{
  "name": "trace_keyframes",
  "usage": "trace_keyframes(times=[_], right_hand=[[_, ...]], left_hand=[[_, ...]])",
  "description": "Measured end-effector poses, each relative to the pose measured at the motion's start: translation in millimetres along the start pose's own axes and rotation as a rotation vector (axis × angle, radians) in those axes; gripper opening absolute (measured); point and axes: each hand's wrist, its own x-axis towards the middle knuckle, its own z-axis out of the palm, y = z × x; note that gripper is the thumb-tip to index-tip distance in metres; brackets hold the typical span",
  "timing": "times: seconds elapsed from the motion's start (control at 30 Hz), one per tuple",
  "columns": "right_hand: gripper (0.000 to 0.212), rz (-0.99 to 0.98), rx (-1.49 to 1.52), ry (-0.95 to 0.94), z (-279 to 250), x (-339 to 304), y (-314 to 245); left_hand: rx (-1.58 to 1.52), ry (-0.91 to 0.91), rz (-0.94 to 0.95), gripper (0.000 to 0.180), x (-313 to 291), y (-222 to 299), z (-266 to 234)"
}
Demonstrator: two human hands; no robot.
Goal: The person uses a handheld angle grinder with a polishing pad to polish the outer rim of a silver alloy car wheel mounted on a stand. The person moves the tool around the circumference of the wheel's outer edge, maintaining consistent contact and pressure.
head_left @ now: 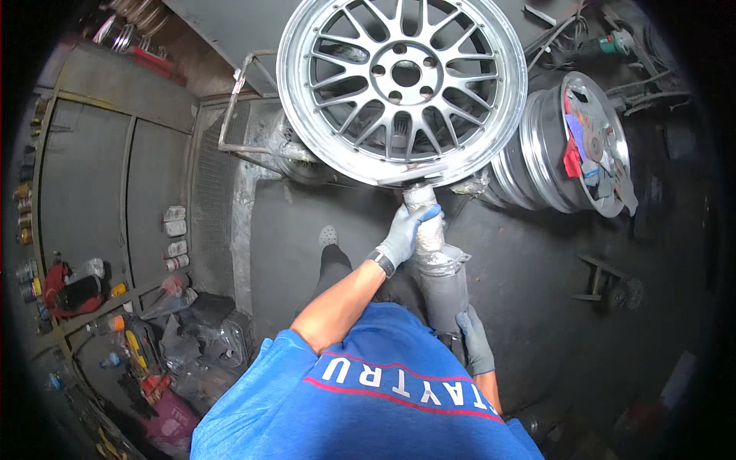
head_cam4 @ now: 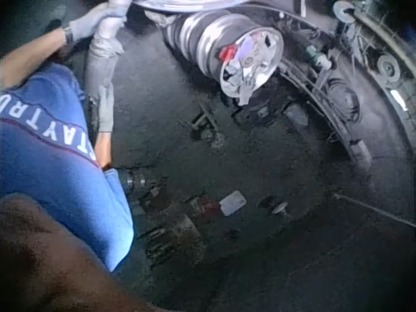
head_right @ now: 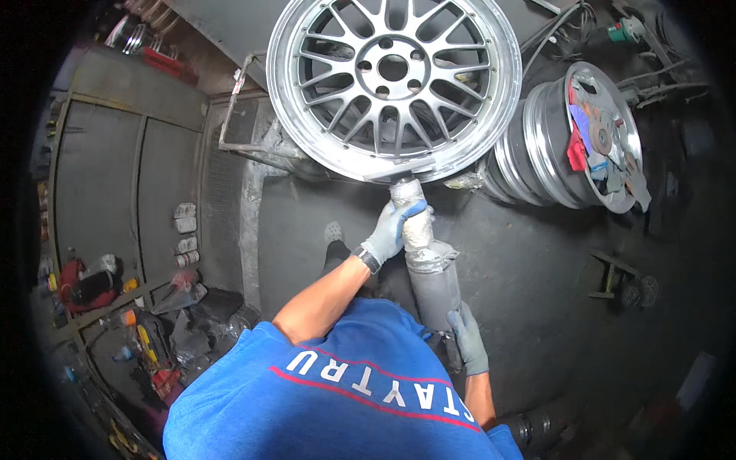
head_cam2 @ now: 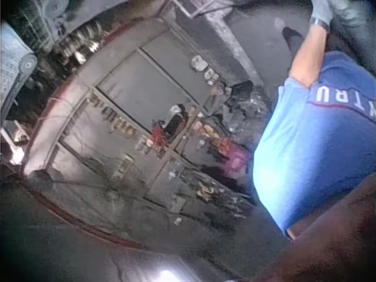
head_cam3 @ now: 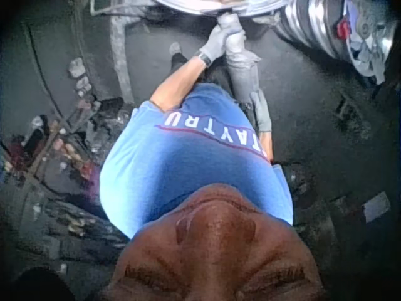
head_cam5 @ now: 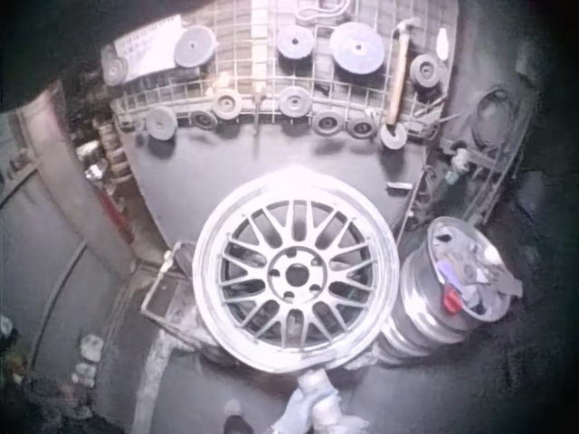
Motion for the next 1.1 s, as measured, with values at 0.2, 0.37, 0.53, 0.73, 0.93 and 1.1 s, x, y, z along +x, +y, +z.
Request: trace_keyframes(times=[0.2,0.37,0.53,0.73,0.93,1.1], right_hand=[[0.064,0.029,0.264,-0.026,91.4,2.3,15.1],[0.059,0.042,0.302,-0.035,106.6,8.7,27.2],[0.06,0.014,0.044,-0.014,54.9,2.4,24.1],[0.068,-0.038,-0.057,0.033,-40.1,-13.5,-8.5],[0.074,-0.054,-0.134,0.057,-83.2,-18.3,-58.5],[0.069,-0.014,-0.129,0.043,-84.6,-7.7,-31.6]], left_hand=[[0.08,0.024,-0.003,0.028,-19.5,59.3,-38.1],[0.119,0.064,-0.016,0.025,-26.6,77.9,-39.3],[0.048,0.03,-0.025,0.022,-20.8,45.8,-24.7],[-0.083,-0.087,-0.046,0.021,2.8,-20.0,27.2],[-0.167,-0.135,-0.011,0.025,27.5,-56.4,46.6],[-0.163,-0.136,-0.029,0.031,9.4,-44.7,33.6]])
